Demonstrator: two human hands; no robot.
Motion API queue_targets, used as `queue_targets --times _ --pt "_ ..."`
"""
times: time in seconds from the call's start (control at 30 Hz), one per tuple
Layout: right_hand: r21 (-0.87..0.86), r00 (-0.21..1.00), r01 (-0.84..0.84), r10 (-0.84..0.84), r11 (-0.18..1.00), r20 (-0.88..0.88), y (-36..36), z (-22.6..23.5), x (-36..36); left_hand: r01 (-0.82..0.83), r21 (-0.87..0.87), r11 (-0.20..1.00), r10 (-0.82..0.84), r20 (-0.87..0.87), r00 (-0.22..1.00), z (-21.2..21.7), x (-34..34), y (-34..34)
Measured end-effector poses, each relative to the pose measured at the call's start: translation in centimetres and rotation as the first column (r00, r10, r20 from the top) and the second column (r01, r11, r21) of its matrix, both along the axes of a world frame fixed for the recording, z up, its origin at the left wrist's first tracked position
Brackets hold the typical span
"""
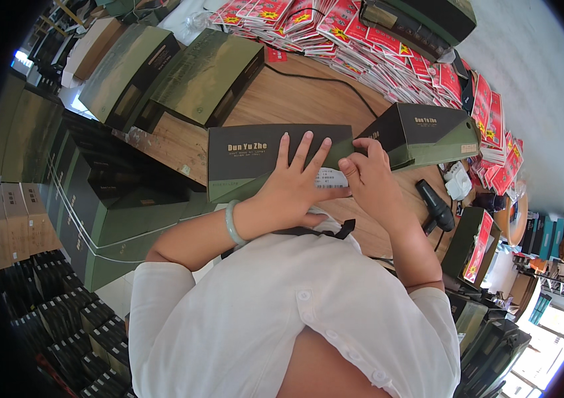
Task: The person packs items into green cardboard boxes, places red packets inside, closes the boxes, and uses a handheld heat gun to apply heat to the labels. The person then stacks the sealed boxes on the floor.
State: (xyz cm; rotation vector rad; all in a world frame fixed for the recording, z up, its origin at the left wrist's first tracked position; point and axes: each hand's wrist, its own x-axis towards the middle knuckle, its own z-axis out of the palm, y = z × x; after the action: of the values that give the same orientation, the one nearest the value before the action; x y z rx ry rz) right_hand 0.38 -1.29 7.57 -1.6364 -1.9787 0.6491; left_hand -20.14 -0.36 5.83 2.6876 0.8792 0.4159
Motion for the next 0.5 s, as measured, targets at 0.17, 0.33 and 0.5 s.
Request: queue_targets --times 0.17,0.33,0.5 --pt "-0.043 0.999 0.019 -0.021 0.999 -0.037 -0.1 0.4 -0.2 -0.029 0.069 0.997 0.033 -0.061 0.998 0.3 -1.2 -0.5" --pt "-0.069 0.997 0.043 -0.047 0.997 -0.057 0.0 0.8 -0.6 -0.121 0.159 0.980 0.141 -0.120 0.983 0.2 -3.2 -1.3" --pt "-0.071 0.999 0.044 -0.045 0.997 -0.006 0.0 1.2 -1.0 -0.188 0.167 0.968 0.215 -0.161 0.963 -0.5 -3.2 -1.9"
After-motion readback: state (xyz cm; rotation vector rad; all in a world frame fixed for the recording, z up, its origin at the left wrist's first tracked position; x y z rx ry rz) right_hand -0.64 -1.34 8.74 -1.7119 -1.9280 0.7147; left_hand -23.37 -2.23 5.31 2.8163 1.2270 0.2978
